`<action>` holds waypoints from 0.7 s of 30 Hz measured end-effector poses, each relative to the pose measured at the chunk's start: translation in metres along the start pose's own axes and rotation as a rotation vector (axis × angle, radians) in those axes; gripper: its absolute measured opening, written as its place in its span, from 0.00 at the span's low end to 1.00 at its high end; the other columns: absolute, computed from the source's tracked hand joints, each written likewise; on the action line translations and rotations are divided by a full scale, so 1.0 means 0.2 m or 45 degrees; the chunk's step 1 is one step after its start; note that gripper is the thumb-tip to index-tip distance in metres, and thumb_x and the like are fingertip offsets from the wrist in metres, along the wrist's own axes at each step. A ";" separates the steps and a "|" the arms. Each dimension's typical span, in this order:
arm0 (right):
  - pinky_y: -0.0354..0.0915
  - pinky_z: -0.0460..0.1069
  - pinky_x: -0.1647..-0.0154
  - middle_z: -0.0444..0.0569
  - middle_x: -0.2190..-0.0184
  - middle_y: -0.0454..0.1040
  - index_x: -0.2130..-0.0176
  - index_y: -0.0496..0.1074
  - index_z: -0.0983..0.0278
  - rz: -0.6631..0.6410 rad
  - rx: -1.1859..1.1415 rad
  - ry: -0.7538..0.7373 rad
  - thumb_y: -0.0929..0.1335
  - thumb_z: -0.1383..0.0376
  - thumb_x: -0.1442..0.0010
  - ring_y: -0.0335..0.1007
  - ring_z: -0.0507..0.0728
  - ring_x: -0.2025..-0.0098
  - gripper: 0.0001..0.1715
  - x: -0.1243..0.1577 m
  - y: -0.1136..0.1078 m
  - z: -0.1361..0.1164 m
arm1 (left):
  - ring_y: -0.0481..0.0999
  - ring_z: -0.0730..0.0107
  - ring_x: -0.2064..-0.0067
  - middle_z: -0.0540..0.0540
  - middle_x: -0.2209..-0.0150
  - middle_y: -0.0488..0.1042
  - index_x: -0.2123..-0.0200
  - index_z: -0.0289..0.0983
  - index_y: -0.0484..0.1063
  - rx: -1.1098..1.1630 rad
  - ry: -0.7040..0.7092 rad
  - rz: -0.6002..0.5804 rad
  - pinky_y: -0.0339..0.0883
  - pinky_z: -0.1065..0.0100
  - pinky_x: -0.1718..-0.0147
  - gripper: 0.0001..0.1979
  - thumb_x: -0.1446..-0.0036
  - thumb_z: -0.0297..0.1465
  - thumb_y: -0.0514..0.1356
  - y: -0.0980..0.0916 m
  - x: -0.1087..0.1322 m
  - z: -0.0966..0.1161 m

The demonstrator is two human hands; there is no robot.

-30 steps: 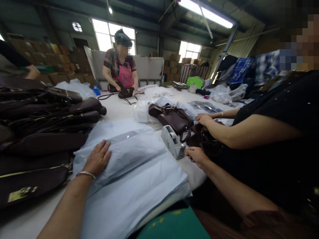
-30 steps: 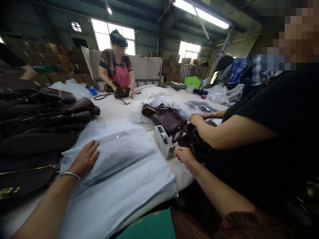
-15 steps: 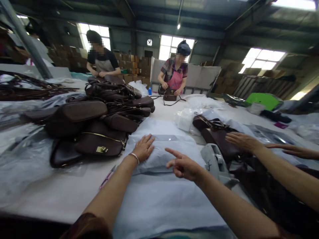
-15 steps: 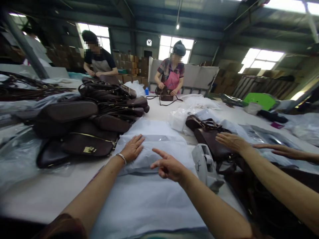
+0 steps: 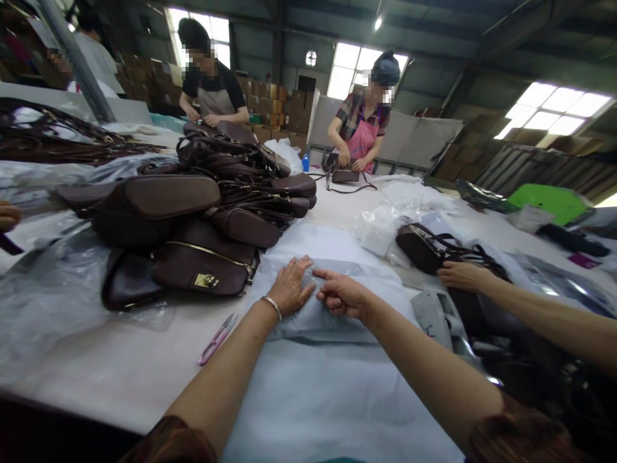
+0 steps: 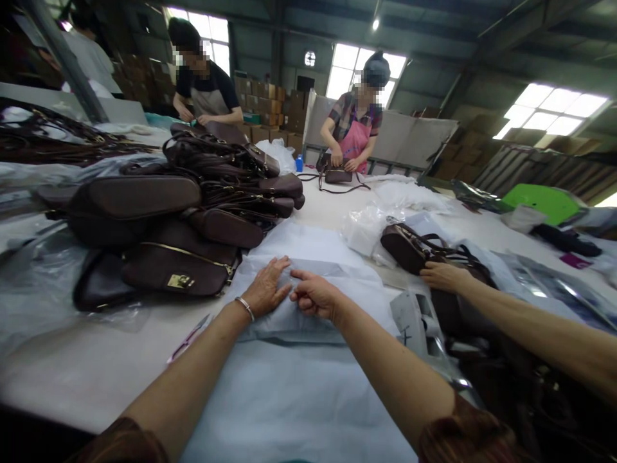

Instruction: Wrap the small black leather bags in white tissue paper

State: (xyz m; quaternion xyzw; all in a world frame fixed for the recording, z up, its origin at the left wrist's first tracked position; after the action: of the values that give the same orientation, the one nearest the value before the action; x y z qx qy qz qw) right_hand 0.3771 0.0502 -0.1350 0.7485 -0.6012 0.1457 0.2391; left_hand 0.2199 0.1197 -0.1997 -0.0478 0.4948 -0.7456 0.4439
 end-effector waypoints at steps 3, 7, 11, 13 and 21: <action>0.42 0.39 0.85 0.36 0.76 0.68 0.34 0.51 0.57 0.030 0.016 -0.022 0.65 0.69 0.51 0.48 0.44 0.87 0.47 0.00 0.01 0.01 | 0.47 0.44 0.28 0.36 0.30 0.53 0.40 0.39 0.61 0.080 0.064 0.038 0.53 0.37 0.35 0.24 0.38 0.35 0.57 0.02 0.00 -0.02; 0.41 0.38 0.84 0.35 0.77 0.68 0.38 0.56 0.55 0.022 0.049 -0.028 0.66 0.68 0.54 0.48 0.44 0.87 0.43 0.00 0.02 0.01 | 0.50 0.50 0.28 0.38 0.31 0.55 0.45 0.42 0.66 0.081 0.138 0.046 0.49 0.37 0.33 0.17 0.36 0.34 0.55 0.03 -0.01 -0.03; 0.43 0.39 0.84 0.35 0.77 0.68 0.38 0.56 0.55 0.057 0.138 -0.015 0.64 0.67 0.53 0.48 0.45 0.87 0.43 -0.01 0.03 0.00 | 0.51 0.52 0.29 0.40 0.31 0.56 0.49 0.41 0.70 0.049 0.152 0.030 0.47 0.39 0.32 0.13 0.36 0.35 0.56 0.02 -0.02 -0.03; 0.49 0.41 0.83 0.37 0.78 0.69 0.35 0.55 0.57 0.151 0.341 -0.016 0.64 0.67 0.50 0.52 0.47 0.86 0.44 -0.02 0.02 -0.01 | 0.50 0.52 0.28 0.38 0.31 0.55 0.50 0.40 0.70 0.050 0.150 0.018 0.48 0.41 0.32 0.12 0.36 0.34 0.56 0.01 -0.02 -0.03; 0.64 0.57 0.45 0.61 0.52 0.76 0.32 0.58 0.70 0.775 1.640 -0.778 0.61 0.67 0.35 0.72 0.64 0.51 0.34 0.03 -0.08 -0.10 | 0.50 0.51 0.28 0.36 0.31 0.54 0.52 0.39 0.71 0.068 0.155 0.013 0.50 0.37 0.33 0.12 0.34 0.37 0.55 0.00 -0.02 -0.02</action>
State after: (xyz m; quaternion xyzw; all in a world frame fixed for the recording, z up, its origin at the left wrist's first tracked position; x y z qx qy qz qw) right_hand 0.3948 0.0580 -0.1175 0.5487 -0.6163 0.3130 -0.4703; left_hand 0.2201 0.1255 -0.2014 0.0122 0.5011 -0.7577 0.4179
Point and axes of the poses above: each hand's wrist, its own x-axis away from the middle knuckle, its own y-axis out of the palm, z = x × y, the point moved 2 cm from there along -x, towards the middle knuckle
